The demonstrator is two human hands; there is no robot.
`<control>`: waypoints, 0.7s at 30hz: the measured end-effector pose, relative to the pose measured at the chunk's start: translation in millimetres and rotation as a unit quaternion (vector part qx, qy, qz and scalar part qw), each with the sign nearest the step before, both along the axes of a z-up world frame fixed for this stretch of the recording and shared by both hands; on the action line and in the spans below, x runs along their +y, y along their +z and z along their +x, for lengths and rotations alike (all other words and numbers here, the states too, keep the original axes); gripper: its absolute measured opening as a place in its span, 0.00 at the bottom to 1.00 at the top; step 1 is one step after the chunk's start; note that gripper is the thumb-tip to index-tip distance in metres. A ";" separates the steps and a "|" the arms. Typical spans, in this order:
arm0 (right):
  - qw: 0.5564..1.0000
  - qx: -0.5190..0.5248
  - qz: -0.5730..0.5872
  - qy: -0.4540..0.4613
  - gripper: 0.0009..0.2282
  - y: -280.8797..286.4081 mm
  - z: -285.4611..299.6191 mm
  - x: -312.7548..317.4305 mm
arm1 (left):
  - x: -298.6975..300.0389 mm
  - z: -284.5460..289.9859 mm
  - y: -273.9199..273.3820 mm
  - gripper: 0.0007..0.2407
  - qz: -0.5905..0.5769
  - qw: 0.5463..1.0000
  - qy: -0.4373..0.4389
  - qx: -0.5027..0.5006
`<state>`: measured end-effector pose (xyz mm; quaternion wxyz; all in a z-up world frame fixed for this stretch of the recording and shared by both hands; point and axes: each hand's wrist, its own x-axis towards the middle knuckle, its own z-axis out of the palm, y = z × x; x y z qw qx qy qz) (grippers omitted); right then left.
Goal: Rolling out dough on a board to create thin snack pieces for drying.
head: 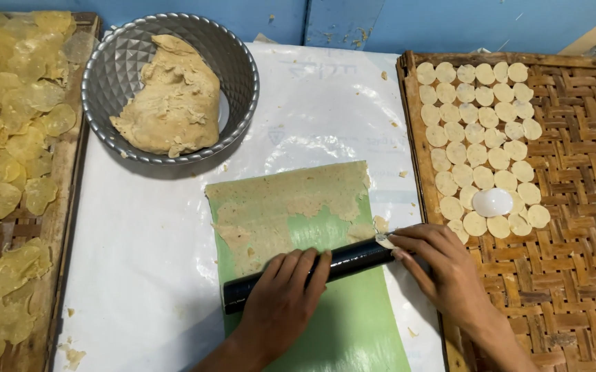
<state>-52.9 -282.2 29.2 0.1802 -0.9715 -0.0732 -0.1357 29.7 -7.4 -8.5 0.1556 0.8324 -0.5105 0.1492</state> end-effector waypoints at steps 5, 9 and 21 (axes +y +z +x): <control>0.999 0.005 0.042 -0.029 0.08 -10.4 1.1 -12.2 | -0.9 -3.9 4.6 0.15 -0.028 0.999 -0.010 -0.034; 0.980 0.132 0.087 -0.119 0.07 -13.0 3.2 -21.1 | 1.4 -1.8 24.6 0.10 -0.118 0.989 -0.062 -0.066; 0.993 0.119 0.013 0.018 0.18 -5.1 22.8 1.7 | 56.0 -6.2 0.0 0.13 -0.078 0.996 -0.047 -0.015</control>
